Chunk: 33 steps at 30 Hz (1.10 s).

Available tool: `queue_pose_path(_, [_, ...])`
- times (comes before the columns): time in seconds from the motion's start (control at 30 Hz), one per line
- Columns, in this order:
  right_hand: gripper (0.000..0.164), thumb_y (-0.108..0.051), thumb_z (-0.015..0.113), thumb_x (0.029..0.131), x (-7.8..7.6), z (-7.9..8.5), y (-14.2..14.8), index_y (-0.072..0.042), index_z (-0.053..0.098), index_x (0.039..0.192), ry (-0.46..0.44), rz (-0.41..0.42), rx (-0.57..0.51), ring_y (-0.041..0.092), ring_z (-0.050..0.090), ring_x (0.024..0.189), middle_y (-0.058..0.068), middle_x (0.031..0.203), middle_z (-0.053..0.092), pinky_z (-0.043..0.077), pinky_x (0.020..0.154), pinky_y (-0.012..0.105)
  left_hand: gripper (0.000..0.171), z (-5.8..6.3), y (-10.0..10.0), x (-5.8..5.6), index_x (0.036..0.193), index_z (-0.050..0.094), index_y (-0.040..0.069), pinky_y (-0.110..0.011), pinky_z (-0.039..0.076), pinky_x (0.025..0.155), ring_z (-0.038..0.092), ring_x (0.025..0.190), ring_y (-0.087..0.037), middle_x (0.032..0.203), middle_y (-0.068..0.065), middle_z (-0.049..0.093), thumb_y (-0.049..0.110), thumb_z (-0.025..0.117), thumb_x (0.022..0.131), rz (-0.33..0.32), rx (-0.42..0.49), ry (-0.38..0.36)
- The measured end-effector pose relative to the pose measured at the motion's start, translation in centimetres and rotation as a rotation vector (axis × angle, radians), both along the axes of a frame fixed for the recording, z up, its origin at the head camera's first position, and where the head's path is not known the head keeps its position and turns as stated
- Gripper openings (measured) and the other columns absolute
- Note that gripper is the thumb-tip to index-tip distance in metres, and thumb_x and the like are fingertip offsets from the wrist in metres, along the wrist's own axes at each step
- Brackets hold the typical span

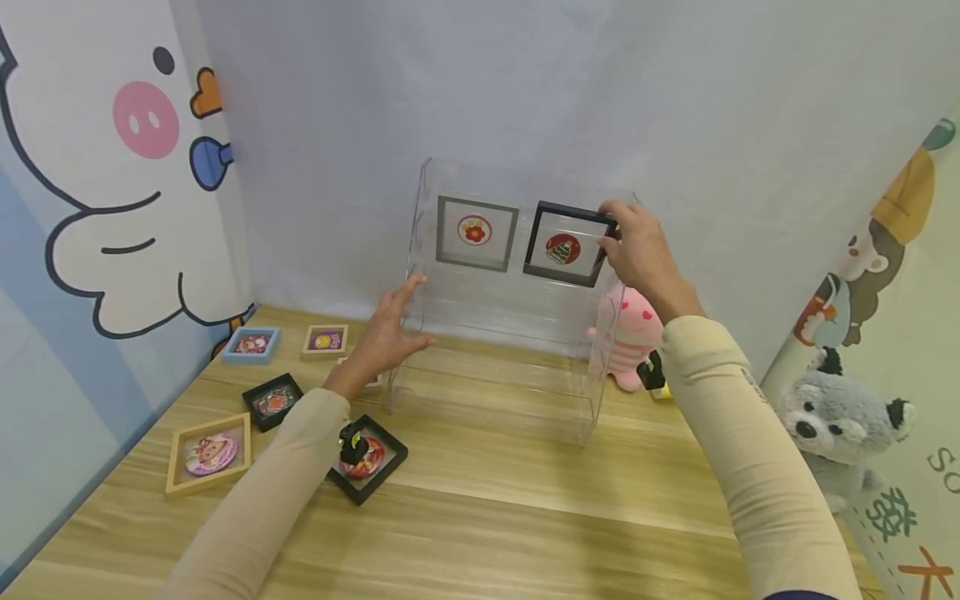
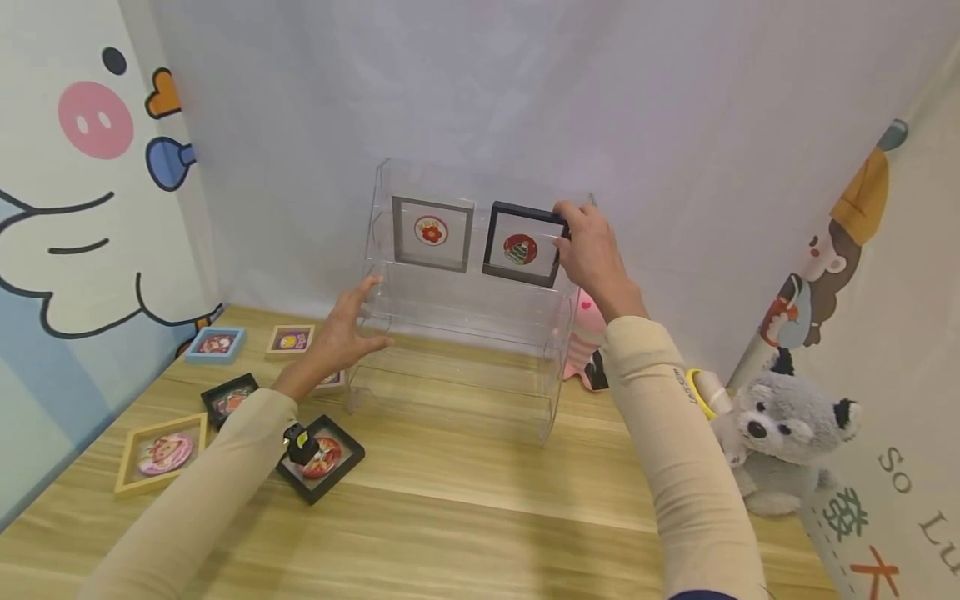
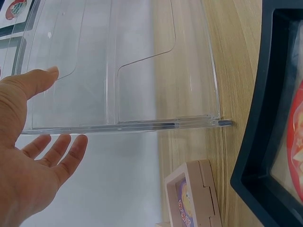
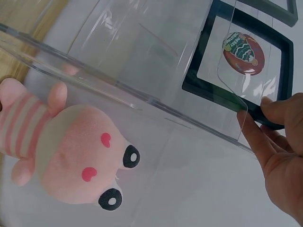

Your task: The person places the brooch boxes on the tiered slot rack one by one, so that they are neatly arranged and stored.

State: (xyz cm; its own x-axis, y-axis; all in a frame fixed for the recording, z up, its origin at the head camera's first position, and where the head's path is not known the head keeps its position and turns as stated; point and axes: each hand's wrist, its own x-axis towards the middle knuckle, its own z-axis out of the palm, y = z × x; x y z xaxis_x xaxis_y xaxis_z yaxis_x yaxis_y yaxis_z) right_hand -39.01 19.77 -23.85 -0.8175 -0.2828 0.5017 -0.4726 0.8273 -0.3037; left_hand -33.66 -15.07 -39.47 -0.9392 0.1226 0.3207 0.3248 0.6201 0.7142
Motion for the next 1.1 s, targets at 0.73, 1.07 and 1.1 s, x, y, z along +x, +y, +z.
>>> queue_pose_path(0.73, [0.040,0.003,0.060,0.094,1.5,0.1,1.1,0.003,0.052,0.133,0.070,0.062,-0.086,0.045,0.066,0.107,0.031,0.121,0.055,0.055,0.089,0.055,0.096,-0.1,-0.1,-0.3,0.156,0.023,0.029,-0.055,0.056,0.081,0.055,0.113,-0.048,0.141,-0.028,0.037,0.010,0.081,0.082,0.008,-0.001,0.002])
queue_pose_path(1.07, [0.048,0.005,0.069,0.086,4.0,-3.5,1.4,0.007,0.053,0.132,0.230,0.167,-0.203,0.039,0.062,0.099,0.029,0.114,0.054,0.059,0.077,0.050,0.096,-0.2,-0.2,-0.4,0.156,0.022,0.030,-0.056,0.055,0.082,0.054,0.115,-0.047,0.144,-0.029,0.034,0.011,0.080,0.083,-0.015,-0.015,0.000])
queue_pose_path(1.1, [0.049,0.005,0.070,0.086,4.4,-3.9,1.3,0.007,0.053,0.133,0.234,0.173,-0.209,0.038,0.062,0.098,0.029,0.114,0.055,0.059,0.076,0.049,0.096,-0.2,-0.2,-0.4,0.156,0.022,0.030,-0.056,0.055,0.082,0.054,0.115,-0.047,0.143,-0.029,0.035,0.011,0.081,0.083,-0.016,-0.015,0.002])
